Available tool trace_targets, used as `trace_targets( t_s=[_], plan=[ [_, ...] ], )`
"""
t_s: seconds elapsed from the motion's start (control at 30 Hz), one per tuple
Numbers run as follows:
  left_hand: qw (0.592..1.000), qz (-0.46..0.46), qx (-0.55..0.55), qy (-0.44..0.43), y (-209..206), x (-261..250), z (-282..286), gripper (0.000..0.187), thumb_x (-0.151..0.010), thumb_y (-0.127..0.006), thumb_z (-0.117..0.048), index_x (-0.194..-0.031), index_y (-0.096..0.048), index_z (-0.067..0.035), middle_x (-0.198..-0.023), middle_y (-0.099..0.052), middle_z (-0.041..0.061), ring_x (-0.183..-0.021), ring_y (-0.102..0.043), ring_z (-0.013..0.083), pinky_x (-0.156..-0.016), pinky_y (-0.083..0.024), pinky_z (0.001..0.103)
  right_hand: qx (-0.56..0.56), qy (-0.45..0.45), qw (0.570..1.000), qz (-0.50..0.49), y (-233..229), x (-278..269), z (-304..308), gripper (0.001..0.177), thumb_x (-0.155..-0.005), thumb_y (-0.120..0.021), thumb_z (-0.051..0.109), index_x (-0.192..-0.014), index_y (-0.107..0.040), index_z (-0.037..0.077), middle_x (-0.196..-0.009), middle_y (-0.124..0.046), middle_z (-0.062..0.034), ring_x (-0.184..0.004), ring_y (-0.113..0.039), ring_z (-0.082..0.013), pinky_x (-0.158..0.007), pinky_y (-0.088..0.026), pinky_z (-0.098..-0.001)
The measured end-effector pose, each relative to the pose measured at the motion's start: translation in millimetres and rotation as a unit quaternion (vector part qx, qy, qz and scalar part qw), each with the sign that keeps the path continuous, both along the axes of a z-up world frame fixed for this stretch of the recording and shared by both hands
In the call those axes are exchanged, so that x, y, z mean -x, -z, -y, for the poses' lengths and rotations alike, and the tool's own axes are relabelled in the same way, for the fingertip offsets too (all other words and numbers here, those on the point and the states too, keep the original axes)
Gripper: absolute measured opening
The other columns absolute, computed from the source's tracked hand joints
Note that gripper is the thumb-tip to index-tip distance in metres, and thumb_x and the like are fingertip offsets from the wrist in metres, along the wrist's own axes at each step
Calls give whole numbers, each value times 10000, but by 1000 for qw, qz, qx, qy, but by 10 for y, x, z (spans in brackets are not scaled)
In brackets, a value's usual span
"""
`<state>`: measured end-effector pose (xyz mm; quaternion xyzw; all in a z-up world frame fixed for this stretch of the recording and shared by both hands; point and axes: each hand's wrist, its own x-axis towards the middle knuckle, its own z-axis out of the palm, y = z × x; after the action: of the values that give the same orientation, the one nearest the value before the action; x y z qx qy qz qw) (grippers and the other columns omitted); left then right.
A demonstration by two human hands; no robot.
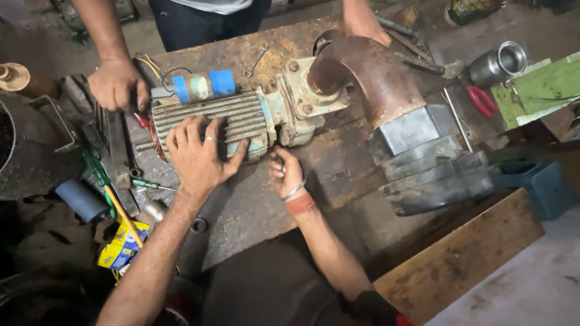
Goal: The person uses a wrench to loosen and remove bolts from the coupling between an electric motor and a pump assembly. Another person assists by holding the pump and using a second wrench. The motor is separated from the pump and set aside on the workbench.
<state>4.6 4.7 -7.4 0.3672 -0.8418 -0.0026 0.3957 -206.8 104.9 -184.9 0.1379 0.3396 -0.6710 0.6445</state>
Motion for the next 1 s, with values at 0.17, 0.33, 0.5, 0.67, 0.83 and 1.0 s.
trace_targets(
  t_s=[0.17,0.33,0.5,0.67,0.83,1.0],
  plan=[
    [1000,-1,0,1,23,3,9,597,-902,-831,-500,-1273,-657,-65,-1230,-580,169,-1210,-539,357,-1025,-374,515,-76,-98,968,-216,-211,-299,-147,96,-974,-552,196,-1049,-534,139,-749,-647,-15,-465,-420,-84,-378,-334,-241],
    [1000,-6,4,6,50,-10,-1,590,-920,-827,-499,-1275,-663,-57,-1239,-585,169,-1216,-540,353,-1025,-372,512,9,-122,864,-488,-81,-373,-180,431,-1038,-536,134,-1462,-482,79,-712,-606,-24,-449,-433,-49,-401,-414,-247],
    [1000,-6,9,-3,18,12,16,579,-898,-828,-498,-1257,-673,-71,-1227,-583,168,-1208,-542,354,-1029,-378,510,31,-136,825,-548,50,-272,-162,548,-1003,-537,89,-1528,-385,59,-764,-678,-27,-457,-485,-65,-412,-432,-253],
    [1000,-1,10,-1,39,5,5,585,-901,-832,-497,-1262,-671,-65,-1231,-582,165,-1211,-542,354,-1024,-376,510,6,-149,688,-710,46,-104,-193,239,-1024,-664,78,-1238,-682,-26,-729,-575,-53,-606,-452,-66,-510,-389,-266],
    [1000,-5,16,2,41,7,9,586,-917,-838,-490,-1277,-659,-63,-1230,-579,163,-1210,-542,350,-1020,-375,508,65,-134,789,-596,40,-128,-100,155,-989,-645,102,-1038,-620,-43,-831,-650,-4,-734,-595,-66,-626,-482,-260],
    [1000,-5,18,3,60,2,7,594,-918,-826,-500,-1281,-653,-63,-1234,-577,166,-1206,-540,354,-1023,-376,509,21,-73,740,-669,41,-264,-90,271,-1027,-603,155,-1205,-617,-48,-884,-678,-47,-795,-603,-113,-696,-516,-288]
  ],
)
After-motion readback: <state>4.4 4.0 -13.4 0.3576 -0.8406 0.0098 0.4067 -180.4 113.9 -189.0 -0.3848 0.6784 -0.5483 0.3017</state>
